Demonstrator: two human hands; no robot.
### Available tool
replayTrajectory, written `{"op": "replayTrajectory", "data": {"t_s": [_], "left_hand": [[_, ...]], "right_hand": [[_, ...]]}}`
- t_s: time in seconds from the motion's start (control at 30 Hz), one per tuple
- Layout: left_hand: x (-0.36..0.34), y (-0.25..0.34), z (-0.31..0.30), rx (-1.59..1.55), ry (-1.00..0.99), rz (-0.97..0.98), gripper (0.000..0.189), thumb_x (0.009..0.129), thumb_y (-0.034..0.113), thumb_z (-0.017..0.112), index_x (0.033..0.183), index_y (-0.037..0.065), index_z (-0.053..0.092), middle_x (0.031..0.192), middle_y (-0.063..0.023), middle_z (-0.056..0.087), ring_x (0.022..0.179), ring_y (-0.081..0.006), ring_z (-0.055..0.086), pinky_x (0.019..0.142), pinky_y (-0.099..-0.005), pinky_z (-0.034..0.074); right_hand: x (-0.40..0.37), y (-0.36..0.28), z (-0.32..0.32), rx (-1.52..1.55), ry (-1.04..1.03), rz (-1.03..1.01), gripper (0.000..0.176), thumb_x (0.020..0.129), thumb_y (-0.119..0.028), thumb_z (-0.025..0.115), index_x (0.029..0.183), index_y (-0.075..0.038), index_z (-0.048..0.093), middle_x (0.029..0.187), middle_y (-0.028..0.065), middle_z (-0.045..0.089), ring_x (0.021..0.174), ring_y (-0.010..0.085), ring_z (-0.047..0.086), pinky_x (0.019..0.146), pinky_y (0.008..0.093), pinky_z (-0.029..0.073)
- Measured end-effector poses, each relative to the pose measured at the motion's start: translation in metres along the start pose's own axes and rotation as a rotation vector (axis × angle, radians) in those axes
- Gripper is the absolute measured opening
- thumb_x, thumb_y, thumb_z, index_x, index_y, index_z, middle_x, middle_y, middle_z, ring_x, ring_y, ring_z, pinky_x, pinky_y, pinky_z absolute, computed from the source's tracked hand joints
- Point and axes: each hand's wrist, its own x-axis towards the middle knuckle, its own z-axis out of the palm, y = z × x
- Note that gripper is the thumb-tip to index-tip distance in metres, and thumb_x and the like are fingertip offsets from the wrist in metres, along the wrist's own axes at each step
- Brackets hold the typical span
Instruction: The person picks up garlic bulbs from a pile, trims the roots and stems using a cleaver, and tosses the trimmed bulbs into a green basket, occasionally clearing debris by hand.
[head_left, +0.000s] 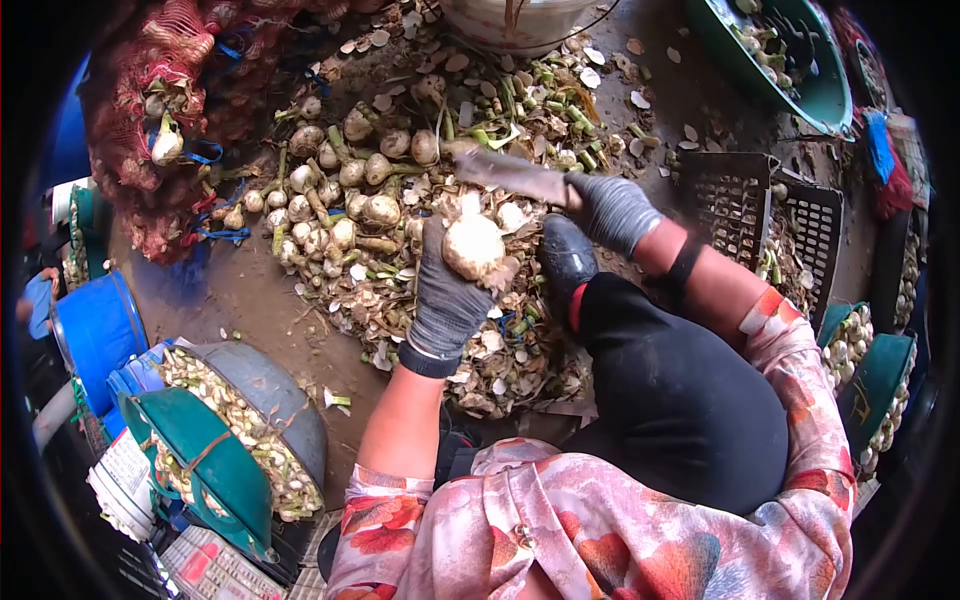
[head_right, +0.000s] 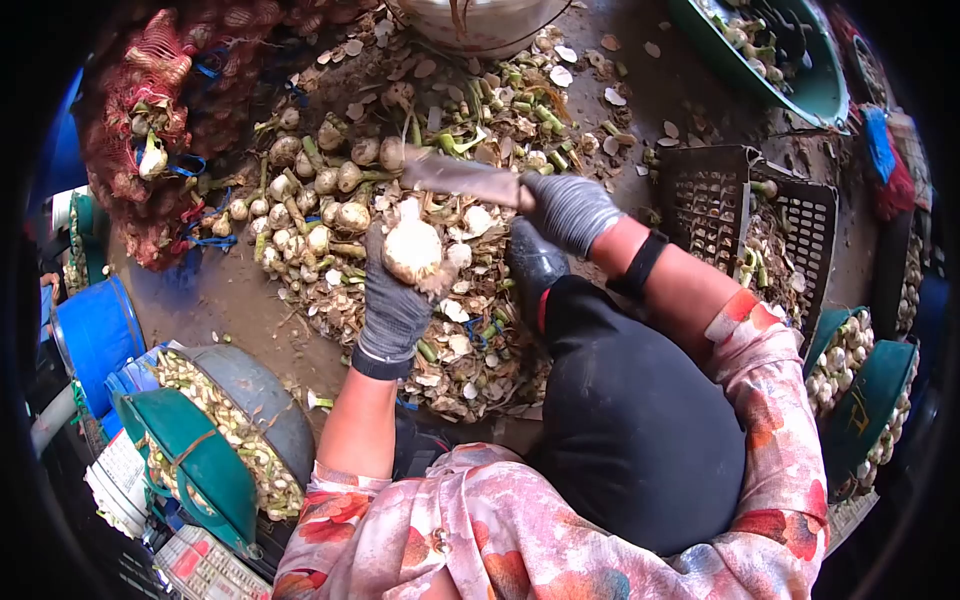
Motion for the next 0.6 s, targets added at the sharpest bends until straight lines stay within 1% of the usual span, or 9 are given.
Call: {"op": "replayTrajectory", "data": {"t_s": [0.03, 0.07, 0.13, 0.23, 0.27, 0.4, 0.43, 0.47, 0.6], "left_hand": [[-0.004, 0.033, -0.002, -0.391, 0.09, -0.118, 0.07, 0.077, 0.019, 0.082, 0.132, 0.003, 0.043, 0.119, -0.0099, 0.058, 0.108, -0.024, 0.059, 0.097, -0.0372, 0.048], [-0.006, 0.047, -0.01, -0.28, 0.052, -0.088, 0.081, 0.069, 0.014, 0.088, 0.133, 0.008, 0.039, 0.119, -0.0085, 0.055, 0.104, -0.0203, 0.058, 0.092, -0.0339, 0.049], [-0.022, 0.052, -0.033, -0.714, 0.268, -0.208, 0.076, 0.075, 0.017, 0.084, 0.134, 0.007, 0.037, 0.117, -0.0087, 0.055, 0.105, -0.0189, 0.057, 0.09, -0.0328, 0.051], [-0.041, 0.047, -0.124, 0.051, 0.689, -0.141, 0.045, 0.087, 0.009, 0.069, 0.126, 0.002, 0.048, 0.105, -0.0096, 0.06, 0.092, -0.0213, 0.062, 0.083, -0.0367, 0.054], [-0.055, 0.056, -0.166, -0.571, 0.785, -0.04, 0.043, 0.085, 0.014, 0.071, 0.121, 0.002, 0.051, 0.105, -0.0102, 0.062, 0.094, -0.0224, 0.062, 0.084, -0.0387, 0.054], [-0.145, 0.103, -0.3, -1.114, 1.2, 0.437, 0.07, 0.086, 0.055, 0.059, 0.119, -0.007, 0.052, 0.1, -0.0183, 0.061, 0.106, -0.0353, 0.055, 0.106, -0.0616, 0.033], [-0.142, 0.122, -0.303, -1.052, 1.594, 0.434, 0.074, 0.088, 0.058, 0.055, 0.121, -0.008, 0.052, 0.1, -0.0209, 0.06, 0.107, -0.0378, 0.053, 0.106, -0.0605, 0.033], [-0.155, 0.111, -0.313, -1.091, 1.482, 0.367, 0.078, 0.091, 0.06, 0.047, 0.127, -0.009, 0.049, 0.11, -0.0227, 0.057, 0.109, -0.0394, 0.052, 0.106, -0.0597, 0.034], [-0.116, 0.016, -0.262, -0.541, 0.912, -0.123, 0.065, 0.086, 0.047, 0.064, 0.127, -0.003, 0.053, 0.121, -0.0178, 0.055, 0.109, -0.0343, 0.054, 0.093, -0.0484, 0.049]], "right_hand": [[0.009, 0.031, 0.004, -0.03, -0.016, 0.186, 0.03, 0.082, -0.027, 0.066, 0.107, -0.011, 0.063, 0.089, 0.0175, 0.069, 0.085, 0.0382, 0.067, 0.072, 0.0469, 0.052], [0.003, 0.041, 0.001, -0.004, -0.001, 0.241, 0.03, 0.085, -0.03, 0.066, 0.109, -0.012, 0.063, 0.092, 0.0182, 0.069, 0.088, 0.0385, 0.067, 0.075, 0.0466, 0.052], [0.006, 0.03, 0.0, 0.1, 0.101, 0.253, 0.033, 0.088, -0.034, 0.064, 0.113, -0.012, 0.063, 0.095, 0.0195, 0.069, 0.092, 0.039, 0.066, 0.079, 0.0462, 0.052], [0.012, 0.004, -0.007, 0.294, 0.232, 0.221, 0.036, 0.089, -0.034, 0.065, 0.117, -0.011, 0.063, 0.094, 0.0208, 0.069, 0.088, 0.0381, 0.067, 0.077, 0.0446, 0.052], [0.012, -0.002, -0.01, 0.339, 0.222, 0.228, 0.036, 0.089, -0.034, 0.066, 0.116, -0.011, 0.063, 0.093, 0.0207, 0.069, 0.087, 0.0376, 0.068, 0.076, 0.0441, 0.052], [0.006, -0.011, -0.01, 0.364, 0.245, 0.234, 0.034, 0.088, -0.034, 0.068, 0.111, -0.009, 0.063, 0.089, 0.0204, 0.069, 0.083, 0.0363, 0.068, 0.073, 0.0435, 0.052], [0.008, -0.009, -0.006, 0.411, 0.224, 0.26, 0.034, 0.088, -0.034, 0.068, 0.11, -0.009, 0.063, 0.089, 0.0208, 0.069, 0.084, 0.0371, 0.068, 0.074, 0.044, 0.052], [0.01, -0.009, -0.001, 0.386, 0.222, 0.219, 0.034, 0.088, -0.035, 0.069, 0.11, -0.009, 0.063, 0.09, 0.0211, 0.069, 0.085, 0.0377, 0.068, 0.074, 0.0442, 0.052], [0.016, -0.007, 0.011, 0.333, 0.199, 0.152, 0.038, 0.087, -0.035, 0.07, 0.113, -0.009, 0.063, 0.093, 0.0225, 0.068, 0.09, 0.0403, 0.066, 0.077, 0.0446, 0.052]]}}
